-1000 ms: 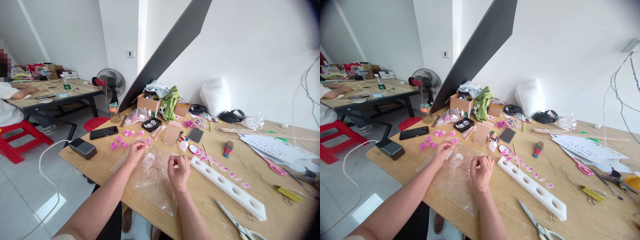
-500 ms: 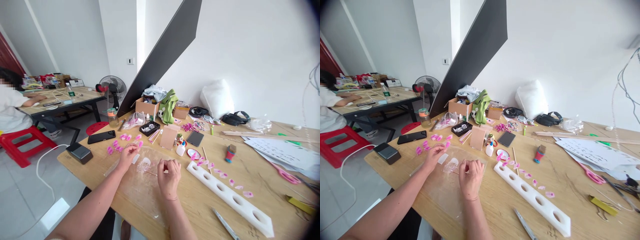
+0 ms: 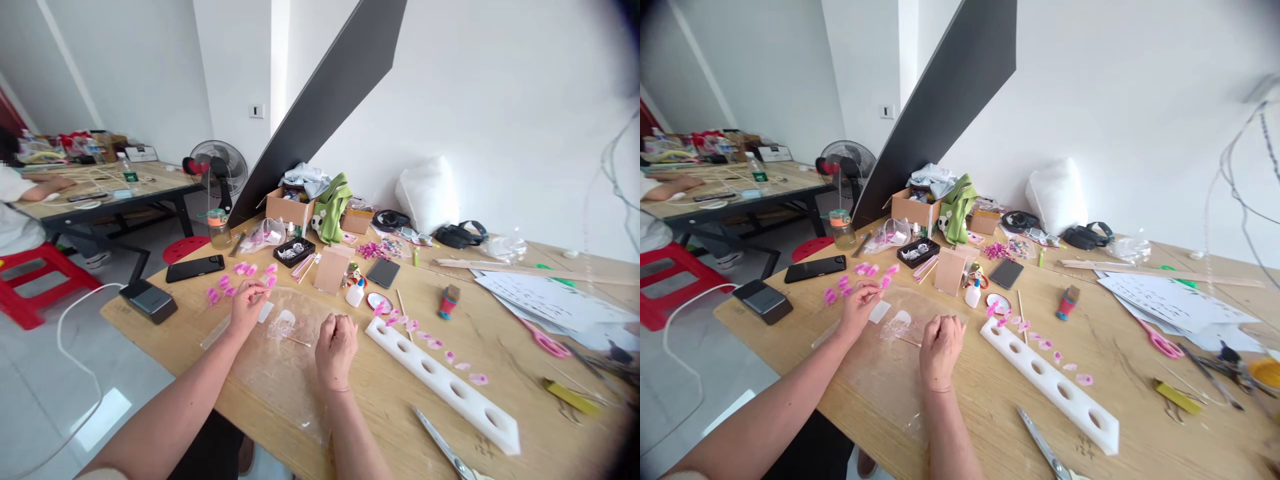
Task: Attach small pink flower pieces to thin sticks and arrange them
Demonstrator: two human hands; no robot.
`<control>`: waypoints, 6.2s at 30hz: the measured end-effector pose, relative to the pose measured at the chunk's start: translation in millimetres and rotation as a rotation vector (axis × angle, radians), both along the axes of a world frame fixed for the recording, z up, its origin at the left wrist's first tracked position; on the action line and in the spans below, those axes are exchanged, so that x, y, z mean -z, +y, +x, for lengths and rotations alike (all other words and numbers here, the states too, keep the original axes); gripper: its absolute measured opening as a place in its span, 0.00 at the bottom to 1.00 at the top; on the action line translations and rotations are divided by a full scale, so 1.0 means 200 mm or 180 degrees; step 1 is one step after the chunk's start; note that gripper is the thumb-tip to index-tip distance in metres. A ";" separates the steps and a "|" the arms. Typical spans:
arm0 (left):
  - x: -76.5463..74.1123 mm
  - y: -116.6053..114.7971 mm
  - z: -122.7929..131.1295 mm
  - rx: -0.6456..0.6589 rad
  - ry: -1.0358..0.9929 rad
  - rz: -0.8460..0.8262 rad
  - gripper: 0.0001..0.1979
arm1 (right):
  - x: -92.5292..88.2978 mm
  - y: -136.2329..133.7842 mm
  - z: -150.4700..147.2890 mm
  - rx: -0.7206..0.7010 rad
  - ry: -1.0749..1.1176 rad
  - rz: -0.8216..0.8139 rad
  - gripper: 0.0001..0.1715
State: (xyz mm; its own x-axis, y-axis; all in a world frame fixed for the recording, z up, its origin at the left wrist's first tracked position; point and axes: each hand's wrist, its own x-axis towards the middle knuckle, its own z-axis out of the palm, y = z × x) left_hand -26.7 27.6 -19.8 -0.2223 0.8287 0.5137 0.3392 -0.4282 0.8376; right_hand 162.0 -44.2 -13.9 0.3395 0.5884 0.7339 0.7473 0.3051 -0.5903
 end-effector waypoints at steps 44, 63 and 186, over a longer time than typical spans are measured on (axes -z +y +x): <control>-0.16 -0.05 0.11 0.0828 -0.0848 -0.0612 0.10 | -0.01 0.00 0.01 0.0083 0.0037 -0.0358 0.17; -0.12 -0.10 0.28 0.1747 -0.1883 -0.1681 0.07 | -0.03 -0.01 -0.05 -0.1260 0.1182 -0.1357 0.13; -0.11 -0.16 0.29 0.2271 -0.0819 -0.2115 0.16 | 0.04 -0.08 0.59 0.1861 0.1295 -0.0318 0.15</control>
State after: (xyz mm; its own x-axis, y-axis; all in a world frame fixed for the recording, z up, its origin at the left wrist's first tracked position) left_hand 31.5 -5.0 3.1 0.3983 0.9124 -0.0946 -0.0388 0.1198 0.9920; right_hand 279.3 -60.3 -21.9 0.8546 0.2845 0.4343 0.4867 -0.1477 -0.8610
